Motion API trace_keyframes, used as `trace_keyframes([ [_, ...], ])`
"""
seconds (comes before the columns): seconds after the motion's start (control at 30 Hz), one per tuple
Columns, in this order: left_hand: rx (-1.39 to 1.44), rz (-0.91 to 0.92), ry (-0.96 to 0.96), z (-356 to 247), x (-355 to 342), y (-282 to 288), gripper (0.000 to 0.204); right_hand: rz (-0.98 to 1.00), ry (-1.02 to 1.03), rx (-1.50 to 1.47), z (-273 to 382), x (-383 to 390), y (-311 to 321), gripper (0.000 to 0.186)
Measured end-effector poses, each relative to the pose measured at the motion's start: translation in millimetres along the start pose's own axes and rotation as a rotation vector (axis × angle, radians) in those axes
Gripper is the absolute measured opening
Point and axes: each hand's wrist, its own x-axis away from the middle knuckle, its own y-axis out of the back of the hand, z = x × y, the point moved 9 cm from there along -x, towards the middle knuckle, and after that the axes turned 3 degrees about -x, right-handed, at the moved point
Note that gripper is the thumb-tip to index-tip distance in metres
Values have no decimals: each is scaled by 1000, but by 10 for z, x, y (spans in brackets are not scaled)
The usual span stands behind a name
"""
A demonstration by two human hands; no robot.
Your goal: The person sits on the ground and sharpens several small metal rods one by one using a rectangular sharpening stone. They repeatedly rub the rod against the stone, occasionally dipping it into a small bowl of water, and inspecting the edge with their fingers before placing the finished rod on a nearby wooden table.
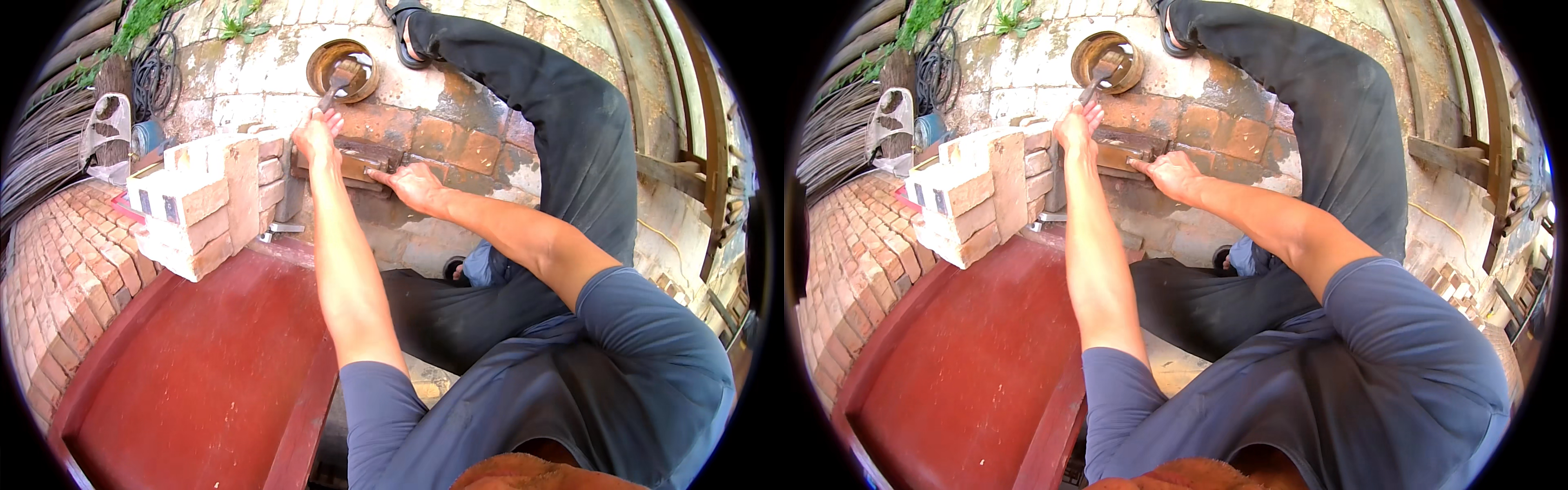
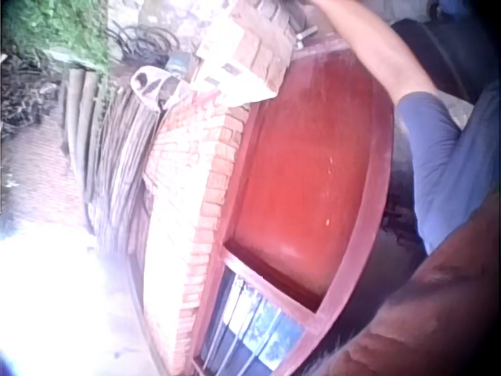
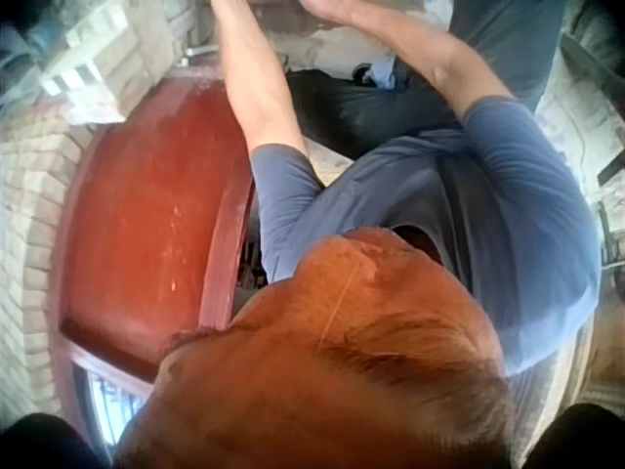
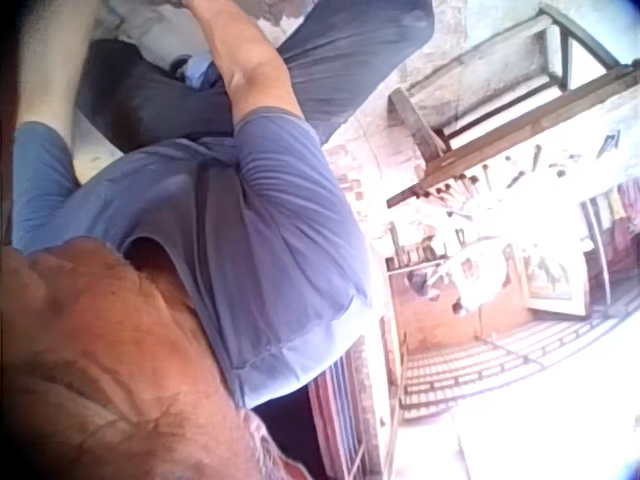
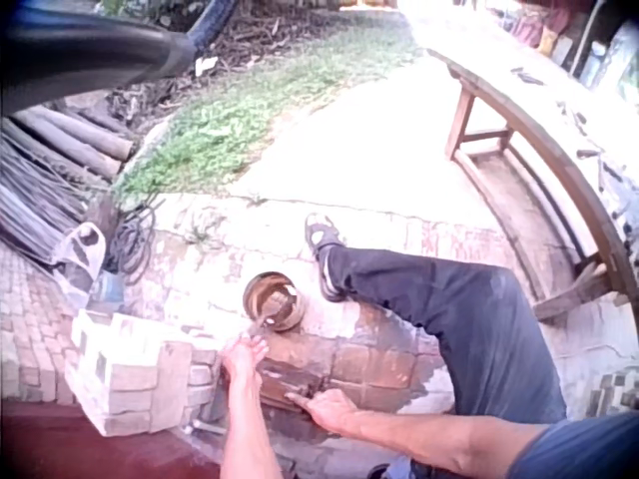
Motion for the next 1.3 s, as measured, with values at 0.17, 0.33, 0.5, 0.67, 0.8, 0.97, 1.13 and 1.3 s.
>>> trace_keyframes([
  [0.17,-307,-17,-170,146,320,424,51,29,48,91,-43,-219,77,63],
  [0.33,-1166,127,-446,737,1322,623,56,29,12,22,-149,-16,56,72],
  [0.5,-1221,275,-241,733,1551,447,73,-38,57,93,-70,-146,65,70],
  [0.67,-1280,245,-279,1018,1417,542,71,0,50,130,-117,-53,-36,69],
  [0.8,-1292,211,-284,1013,1347,462,71,-104,138,50,-110,-170,14,71],
  [0.97,-1315,181,-226,914,1291,488,68,-29,64,55,-216,-58,-32,67],
  [1.13,-1336,176,-257,1032,1263,552,68,-65,104,45,-41,-261,23,66],
  [1.3,-1305,241,-170,1072,1307,532,67,-54,74,71,-233,55,-84,75],
])
